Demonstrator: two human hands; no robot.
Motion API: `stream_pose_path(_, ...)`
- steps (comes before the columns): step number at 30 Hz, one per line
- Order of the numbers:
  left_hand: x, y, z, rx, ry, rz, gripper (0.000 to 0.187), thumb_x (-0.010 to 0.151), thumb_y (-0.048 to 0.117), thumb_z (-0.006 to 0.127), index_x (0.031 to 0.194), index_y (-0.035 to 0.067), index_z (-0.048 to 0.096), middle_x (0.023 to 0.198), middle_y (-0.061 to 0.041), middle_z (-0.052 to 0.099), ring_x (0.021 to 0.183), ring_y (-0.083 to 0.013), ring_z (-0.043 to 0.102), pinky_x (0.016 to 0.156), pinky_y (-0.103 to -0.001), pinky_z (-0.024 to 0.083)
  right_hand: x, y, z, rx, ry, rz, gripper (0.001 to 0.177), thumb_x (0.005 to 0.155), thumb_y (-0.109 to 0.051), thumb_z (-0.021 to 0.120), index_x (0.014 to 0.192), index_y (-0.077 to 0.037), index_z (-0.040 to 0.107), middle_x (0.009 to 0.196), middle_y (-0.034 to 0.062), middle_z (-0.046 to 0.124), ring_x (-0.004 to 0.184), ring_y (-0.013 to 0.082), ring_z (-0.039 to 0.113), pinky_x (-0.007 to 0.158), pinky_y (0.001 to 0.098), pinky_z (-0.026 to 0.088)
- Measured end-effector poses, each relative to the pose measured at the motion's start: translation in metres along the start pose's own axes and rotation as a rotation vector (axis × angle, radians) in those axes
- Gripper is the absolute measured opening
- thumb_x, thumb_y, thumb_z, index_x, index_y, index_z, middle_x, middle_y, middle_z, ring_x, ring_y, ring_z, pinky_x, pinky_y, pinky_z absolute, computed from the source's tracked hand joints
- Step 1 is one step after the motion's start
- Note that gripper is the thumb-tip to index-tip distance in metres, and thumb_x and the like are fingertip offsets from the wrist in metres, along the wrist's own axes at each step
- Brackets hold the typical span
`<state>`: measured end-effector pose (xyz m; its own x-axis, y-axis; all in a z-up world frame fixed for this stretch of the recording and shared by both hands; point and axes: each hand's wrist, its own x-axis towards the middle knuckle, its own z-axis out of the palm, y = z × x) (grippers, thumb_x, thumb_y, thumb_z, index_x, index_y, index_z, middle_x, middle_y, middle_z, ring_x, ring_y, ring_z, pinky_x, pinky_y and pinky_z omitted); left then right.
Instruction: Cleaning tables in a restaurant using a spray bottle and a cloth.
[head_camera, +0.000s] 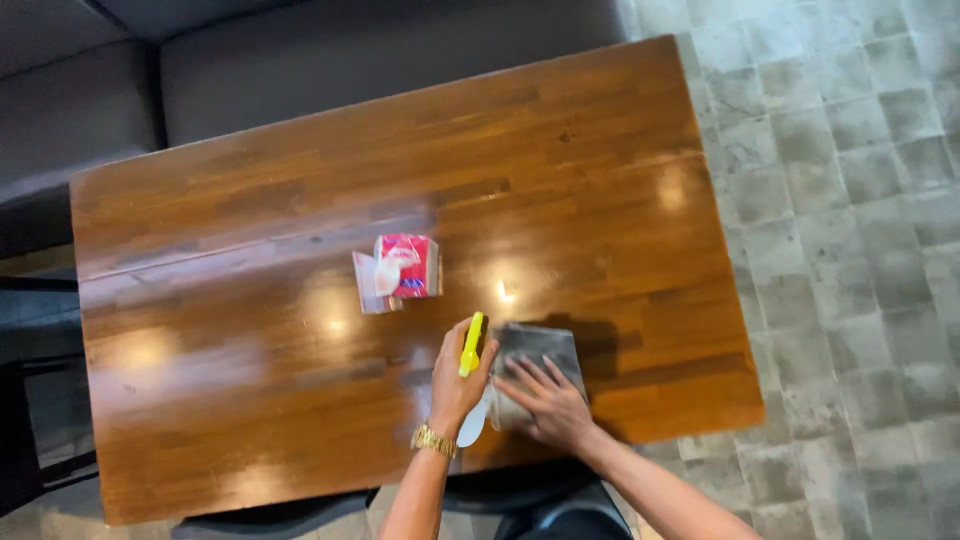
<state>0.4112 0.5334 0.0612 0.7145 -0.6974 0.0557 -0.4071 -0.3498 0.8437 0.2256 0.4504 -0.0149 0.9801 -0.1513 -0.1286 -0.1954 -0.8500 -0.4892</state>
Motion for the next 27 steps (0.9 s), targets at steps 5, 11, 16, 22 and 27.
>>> stream_pose_path(5, 0.030, -0.009, -0.016, 0.009, 0.046, -0.052, 0.038, 0.095, 0.023, 0.073, 0.128, 0.007, 0.063, 0.112, -0.014, 0.070, 0.093, -0.0266, 0.068, 0.080, -0.039, 0.055, 0.184, 0.125, -0.011, -0.237, 0.527, 0.003, 0.064, 0.090, -0.038, 0.058, 0.149, -0.011, 0.055, 0.150, 0.0176, 0.053, 0.135, 0.0376, 0.048, 0.111, 0.0563, 0.033)
stream_pose_path(11, 0.036, -0.027, -0.012, -0.036, 0.050, -0.241, 0.033, 0.095, 0.023, 0.072, 0.126, 0.013, 0.066, 0.069, -0.005, 0.065, 0.060, -0.0179, 0.065, 0.060, -0.031, 0.052, 0.338, 0.245, -0.108, -0.080, 0.420, 0.522, 0.067, 0.099, -0.045, 0.057, 0.158, -0.019, 0.037, 0.168, 0.0146, 0.020, 0.153, 0.0360, 0.017, 0.122, 0.0576, 0.008)
stream_pose_path(16, 0.041, -0.050, 0.007, -0.122, 0.205, -0.174, 0.033, 0.097, 0.016, 0.068, 0.128, 0.011, 0.062, 0.068, -0.003, 0.062, 0.060, -0.0159, 0.064, 0.058, -0.031, 0.054, 0.219, 0.161, -0.077, -0.106, 0.442, 0.349, 0.057, 0.107, -0.038, 0.052, 0.160, -0.018, 0.044, 0.169, 0.0164, 0.028, 0.156, 0.0375, 0.025, 0.127, 0.0565, 0.013)
stream_pose_path(22, 0.058, -0.058, 0.015, -0.111, 0.137, 0.007, 0.035, 0.097, 0.010, 0.062, 0.131, 0.009, 0.059, 0.075, -0.003, 0.067, 0.065, -0.0148, 0.068, 0.062, -0.030, 0.056, 0.031, 0.050, 0.010, -0.063, 0.281, 0.555, 0.072, 0.084, -0.037, 0.062, 0.153, -0.027, 0.043, 0.164, 0.0107, 0.035, 0.151, 0.0328, 0.034, 0.123, 0.0547, 0.018)
stream_pose_path(27, 0.065, -0.058, 0.020, -0.150, 0.111, 0.020, 0.035, 0.097, 0.012, 0.060, 0.131, 0.009, 0.057, 0.074, -0.002, 0.066, 0.064, -0.0132, 0.069, 0.061, -0.028, 0.058, 0.151, 0.095, -0.042, -0.108, 0.430, 0.485, 0.073, 0.082, -0.037, 0.073, 0.151, -0.024, 0.051, 0.162, 0.0129, 0.039, 0.149, 0.0363, 0.034, 0.122, 0.0588, 0.022)
